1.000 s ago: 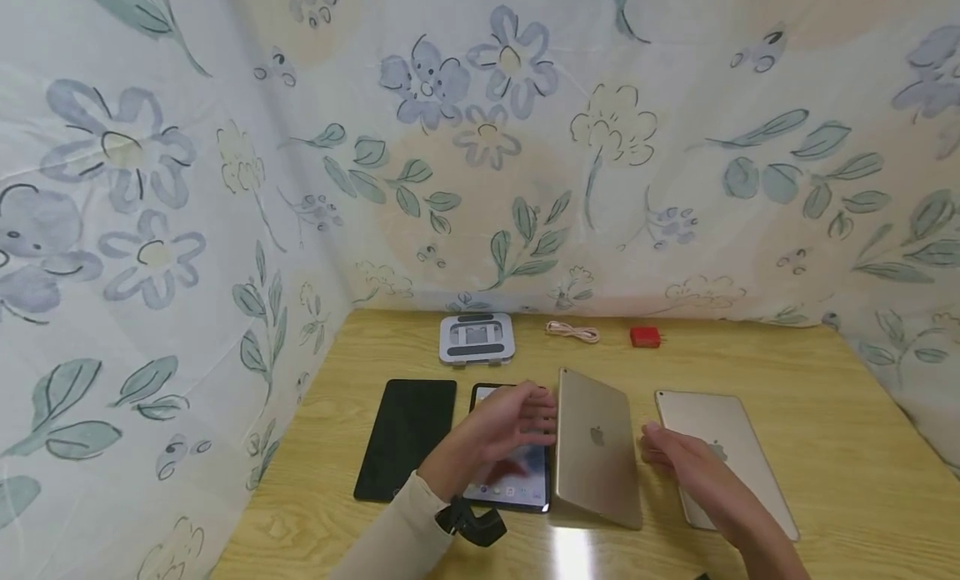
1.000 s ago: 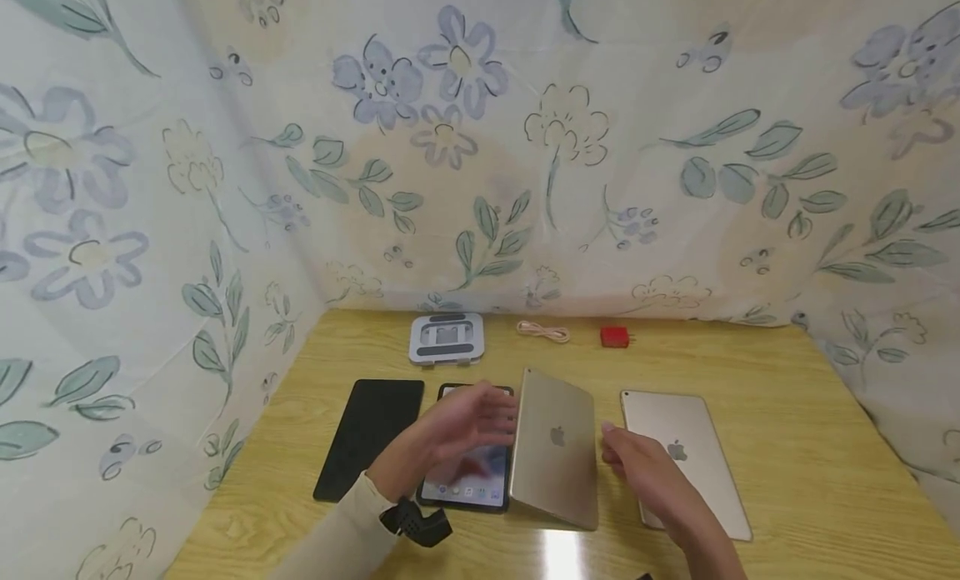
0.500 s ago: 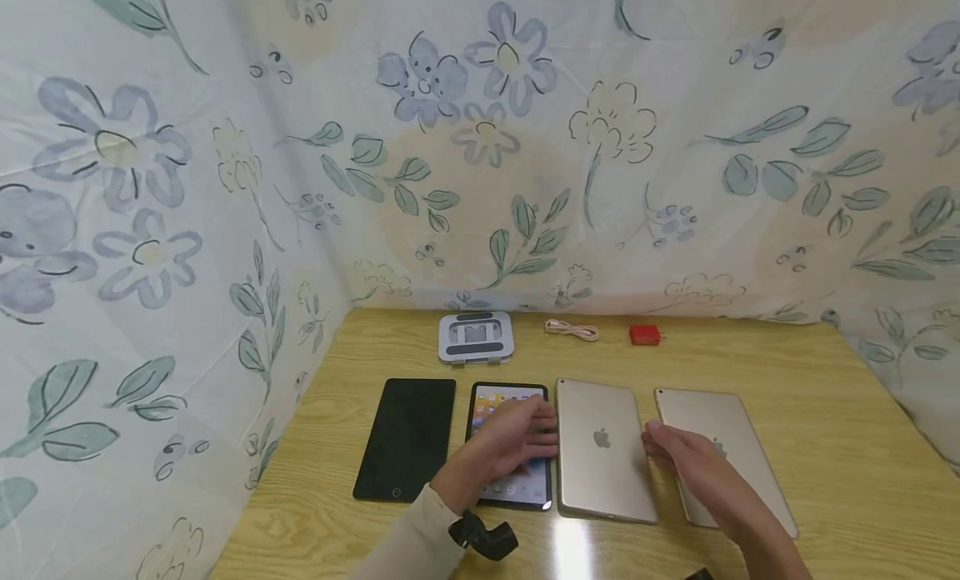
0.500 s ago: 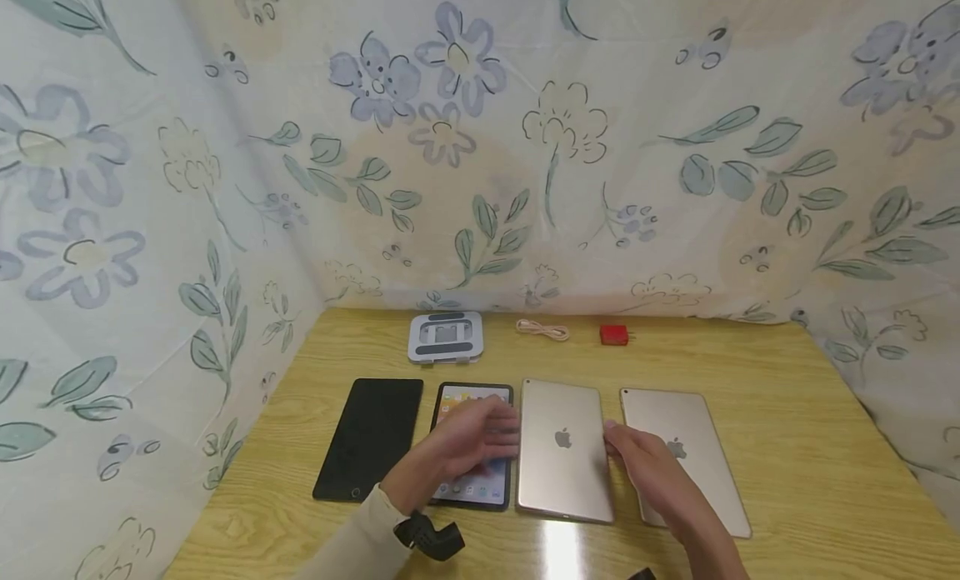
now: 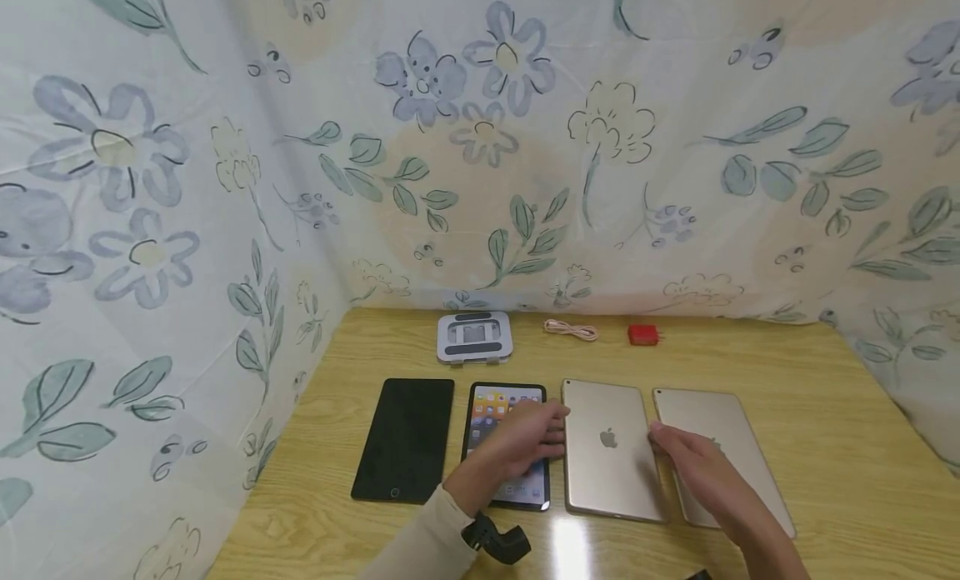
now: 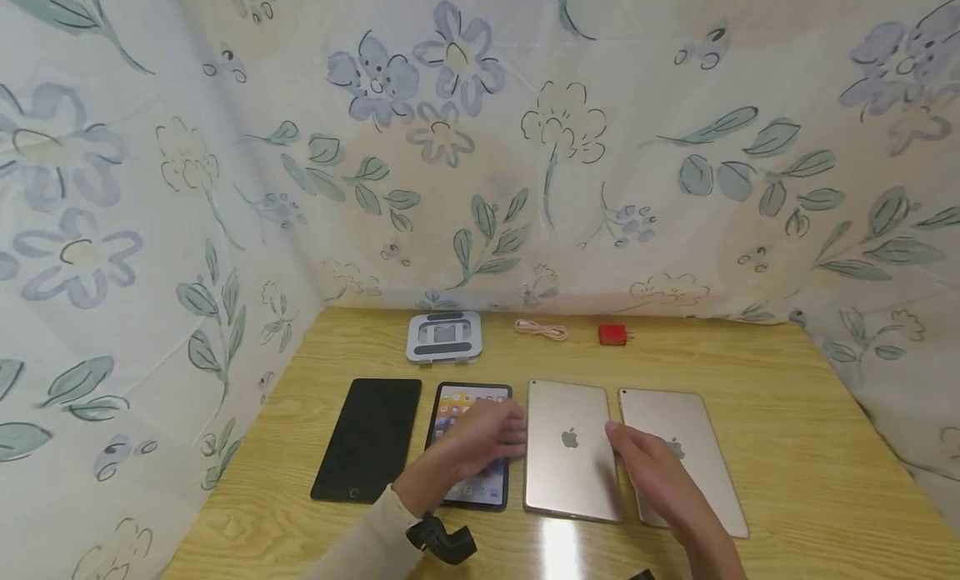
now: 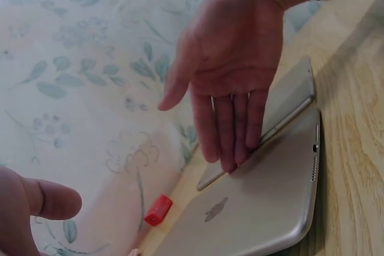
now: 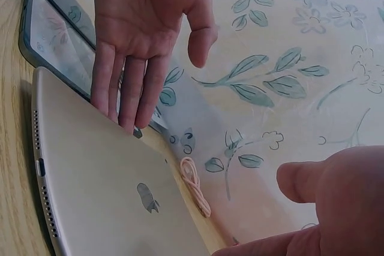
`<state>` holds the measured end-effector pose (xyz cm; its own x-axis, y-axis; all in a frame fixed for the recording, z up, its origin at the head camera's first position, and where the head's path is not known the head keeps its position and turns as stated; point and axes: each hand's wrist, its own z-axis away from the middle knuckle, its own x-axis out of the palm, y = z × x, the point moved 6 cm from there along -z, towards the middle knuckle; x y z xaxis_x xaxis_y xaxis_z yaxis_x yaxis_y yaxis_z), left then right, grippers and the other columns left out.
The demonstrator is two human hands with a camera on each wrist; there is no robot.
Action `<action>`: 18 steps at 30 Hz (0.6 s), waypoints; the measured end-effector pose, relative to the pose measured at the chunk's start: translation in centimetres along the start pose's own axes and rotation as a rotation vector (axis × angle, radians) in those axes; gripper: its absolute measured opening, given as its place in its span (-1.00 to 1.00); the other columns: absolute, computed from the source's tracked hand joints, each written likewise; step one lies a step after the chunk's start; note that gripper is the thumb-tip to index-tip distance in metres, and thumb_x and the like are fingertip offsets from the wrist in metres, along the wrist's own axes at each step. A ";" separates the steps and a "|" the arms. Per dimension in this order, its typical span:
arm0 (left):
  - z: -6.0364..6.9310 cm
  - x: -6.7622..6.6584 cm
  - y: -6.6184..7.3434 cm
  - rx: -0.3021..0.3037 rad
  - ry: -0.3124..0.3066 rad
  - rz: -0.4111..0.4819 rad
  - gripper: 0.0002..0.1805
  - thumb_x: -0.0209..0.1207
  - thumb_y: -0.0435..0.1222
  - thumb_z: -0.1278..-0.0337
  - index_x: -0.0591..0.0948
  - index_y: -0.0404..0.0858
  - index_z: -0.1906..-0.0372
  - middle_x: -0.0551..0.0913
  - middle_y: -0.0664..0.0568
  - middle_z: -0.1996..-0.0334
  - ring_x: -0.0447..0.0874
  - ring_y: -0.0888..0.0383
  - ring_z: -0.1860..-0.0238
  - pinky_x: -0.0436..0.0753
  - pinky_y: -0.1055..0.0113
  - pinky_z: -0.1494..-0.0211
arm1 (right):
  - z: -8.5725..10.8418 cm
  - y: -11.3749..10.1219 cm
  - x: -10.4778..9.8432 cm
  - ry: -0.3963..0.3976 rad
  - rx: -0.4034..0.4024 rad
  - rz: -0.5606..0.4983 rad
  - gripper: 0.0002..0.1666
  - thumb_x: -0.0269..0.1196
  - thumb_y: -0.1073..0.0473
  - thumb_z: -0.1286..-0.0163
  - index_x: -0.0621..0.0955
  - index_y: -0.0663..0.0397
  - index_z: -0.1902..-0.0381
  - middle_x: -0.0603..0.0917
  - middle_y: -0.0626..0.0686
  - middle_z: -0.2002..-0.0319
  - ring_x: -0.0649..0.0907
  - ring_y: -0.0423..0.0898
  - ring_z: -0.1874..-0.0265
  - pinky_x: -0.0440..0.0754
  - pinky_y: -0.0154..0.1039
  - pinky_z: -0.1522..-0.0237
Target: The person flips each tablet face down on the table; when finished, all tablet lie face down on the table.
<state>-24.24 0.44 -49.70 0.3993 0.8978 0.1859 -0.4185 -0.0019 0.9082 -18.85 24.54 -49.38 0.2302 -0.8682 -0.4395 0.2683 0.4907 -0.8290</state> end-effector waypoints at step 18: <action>1.6 -1.0 0.5 0.098 0.040 0.030 -0.76 0.09 -0.33 -0.57 0.61 -0.41 0.25 0.69 0.02 0.27 0.69 0.15 0.21 0.74 0.34 -0.06 | 0.3 -0.5 -0.1 0.035 -0.008 0.062 0.11 -0.22 -0.46 -0.77 0.19 0.48 -0.67 0.20 0.46 -0.67 0.12 0.49 -0.69 0.14 0.45 -0.67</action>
<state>-23.50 -1.15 -48.84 0.3540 0.9137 0.1998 -0.3469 -0.0701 0.9353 -18.71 24.44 -48.78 0.2132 -0.8383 -0.5018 0.2471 0.5431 -0.8025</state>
